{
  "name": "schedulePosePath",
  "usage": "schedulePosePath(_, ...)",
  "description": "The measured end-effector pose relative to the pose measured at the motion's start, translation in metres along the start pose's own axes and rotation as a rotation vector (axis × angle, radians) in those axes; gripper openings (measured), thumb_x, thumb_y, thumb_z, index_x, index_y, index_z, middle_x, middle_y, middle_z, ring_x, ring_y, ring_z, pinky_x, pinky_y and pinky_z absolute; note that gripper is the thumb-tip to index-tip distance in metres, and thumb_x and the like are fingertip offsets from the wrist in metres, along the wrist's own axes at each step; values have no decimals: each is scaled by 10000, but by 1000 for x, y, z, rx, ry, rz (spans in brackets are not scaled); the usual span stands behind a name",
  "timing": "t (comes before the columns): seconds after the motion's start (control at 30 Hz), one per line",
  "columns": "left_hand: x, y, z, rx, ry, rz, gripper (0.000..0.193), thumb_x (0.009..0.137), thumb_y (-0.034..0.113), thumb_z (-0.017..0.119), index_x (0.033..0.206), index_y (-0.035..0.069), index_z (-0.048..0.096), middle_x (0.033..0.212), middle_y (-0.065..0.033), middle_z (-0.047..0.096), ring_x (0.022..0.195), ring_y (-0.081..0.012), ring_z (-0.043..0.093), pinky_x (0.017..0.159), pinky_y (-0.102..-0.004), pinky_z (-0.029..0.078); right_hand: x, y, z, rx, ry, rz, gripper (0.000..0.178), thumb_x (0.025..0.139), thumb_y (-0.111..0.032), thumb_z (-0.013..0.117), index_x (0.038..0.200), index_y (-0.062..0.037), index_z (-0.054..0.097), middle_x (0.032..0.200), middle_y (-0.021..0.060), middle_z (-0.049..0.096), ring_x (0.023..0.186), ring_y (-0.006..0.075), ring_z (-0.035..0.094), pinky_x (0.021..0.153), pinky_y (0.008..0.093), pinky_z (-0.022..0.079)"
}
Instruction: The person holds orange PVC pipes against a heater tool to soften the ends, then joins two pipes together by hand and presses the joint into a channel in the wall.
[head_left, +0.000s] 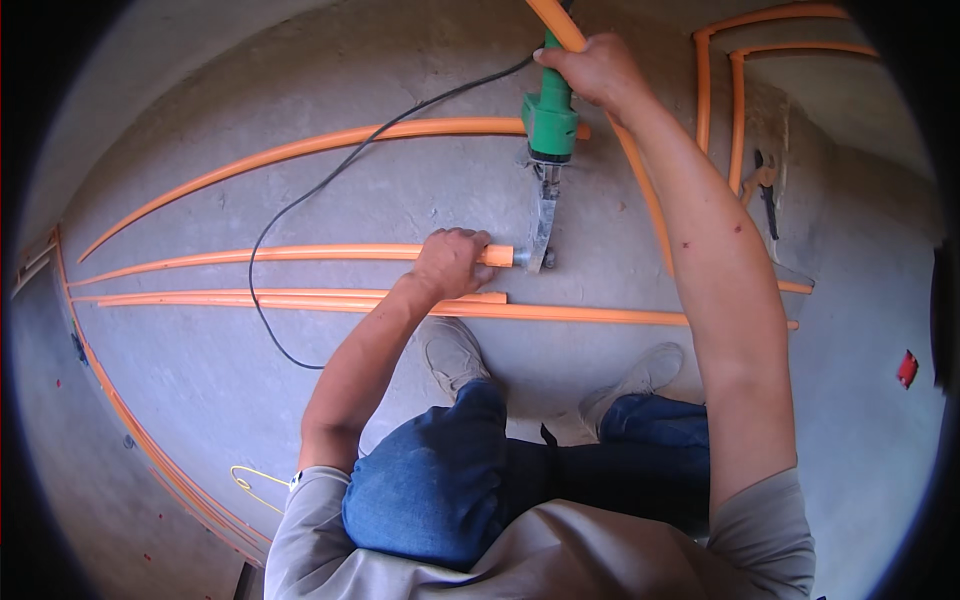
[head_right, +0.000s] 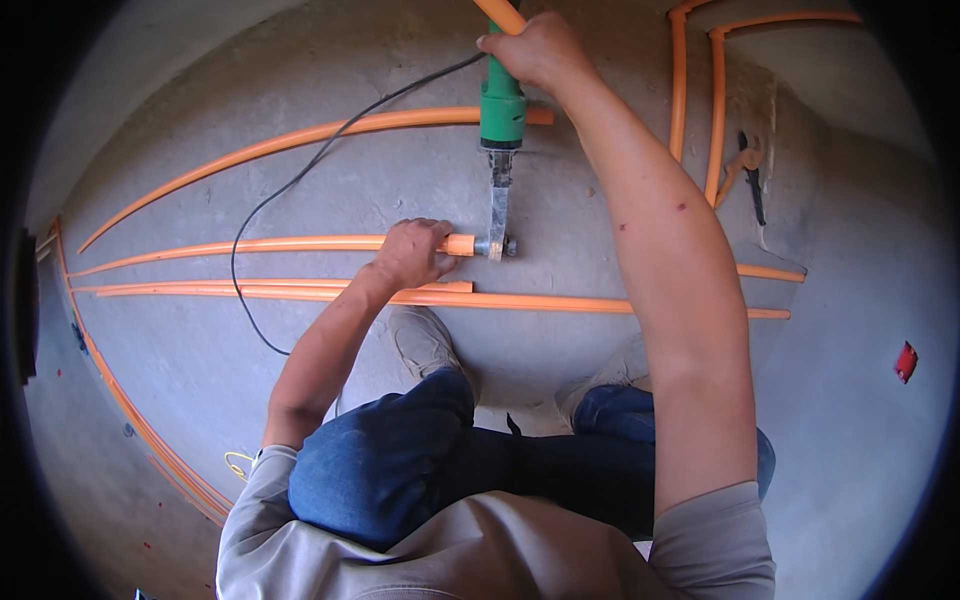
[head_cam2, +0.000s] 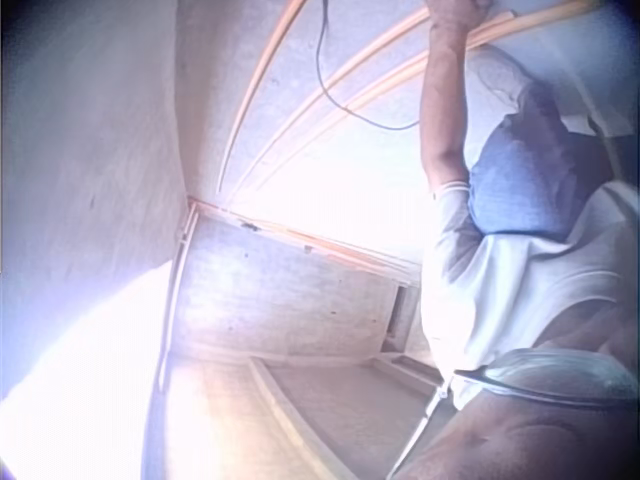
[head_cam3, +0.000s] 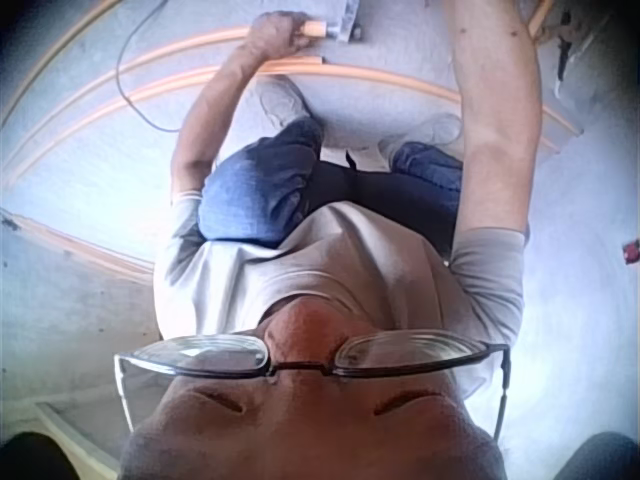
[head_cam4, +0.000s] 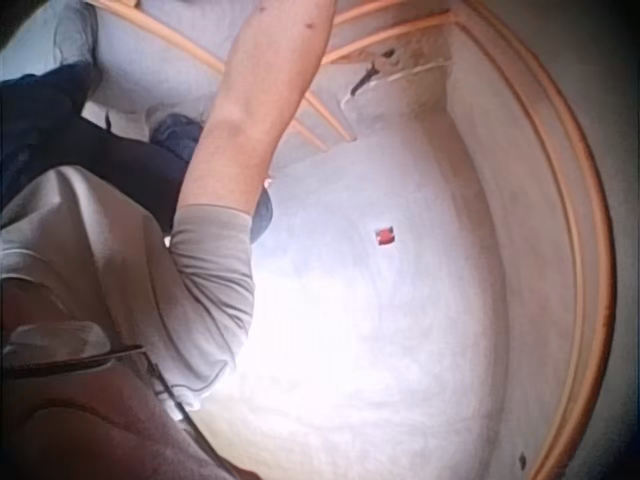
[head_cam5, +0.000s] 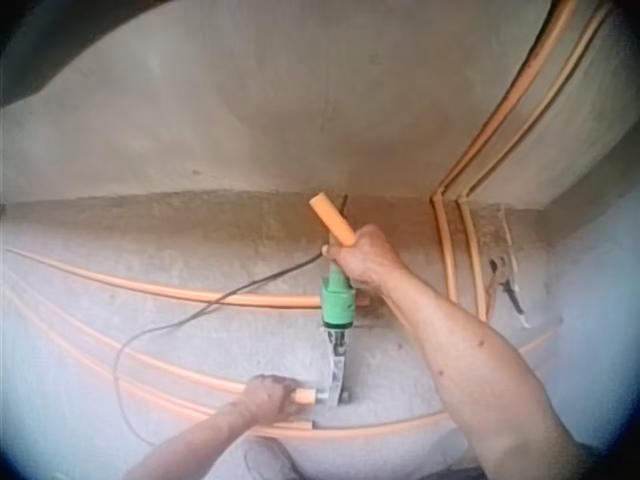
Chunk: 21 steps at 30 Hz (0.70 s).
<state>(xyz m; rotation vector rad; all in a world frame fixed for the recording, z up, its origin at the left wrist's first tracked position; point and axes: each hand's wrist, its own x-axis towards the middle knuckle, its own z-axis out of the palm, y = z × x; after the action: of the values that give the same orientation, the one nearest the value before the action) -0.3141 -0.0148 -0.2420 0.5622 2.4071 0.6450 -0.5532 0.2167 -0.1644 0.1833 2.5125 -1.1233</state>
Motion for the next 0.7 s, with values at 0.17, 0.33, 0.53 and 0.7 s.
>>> schedulePosePath(0.17,1,3,-2,33,-54,-49,353,871,368,757,1023,61,675,950,-171,743,959,-378,711,876,-485,556,-2,-5,4,-46,20,-22,514,801,-461,804,816,49,740,691,119,680,622,211,661,607,390,514)
schedulePosePath(0.33,0,3,1,23,-45,-55,325,872,316,771,1024,52,657,911,-180,724,928,-396,703,860,-496,546,-1,-6,4,-123,29,-16,529,794,-486,800,866,36,764,752,146,724,701,246,719,677,404,551)
schedulePosePath(0.53,1,4,3,38,-34,-45,328,883,308,759,1072,62,652,919,-170,732,944,-383,705,877,-499,537,0,-3,3,-175,23,-15,619,786,-535,769,959,59,764,920,225,765,896,349,767,815,442,590)
schedulePosePath(0.7,6,6,4,46,-43,-29,328,887,308,754,1089,69,655,922,-163,736,947,-375,706,873,-499,536,-1,7,0,-134,-43,-29,688,786,-603,770,978,58,752,868,200,752,858,332,758,777,441,582)
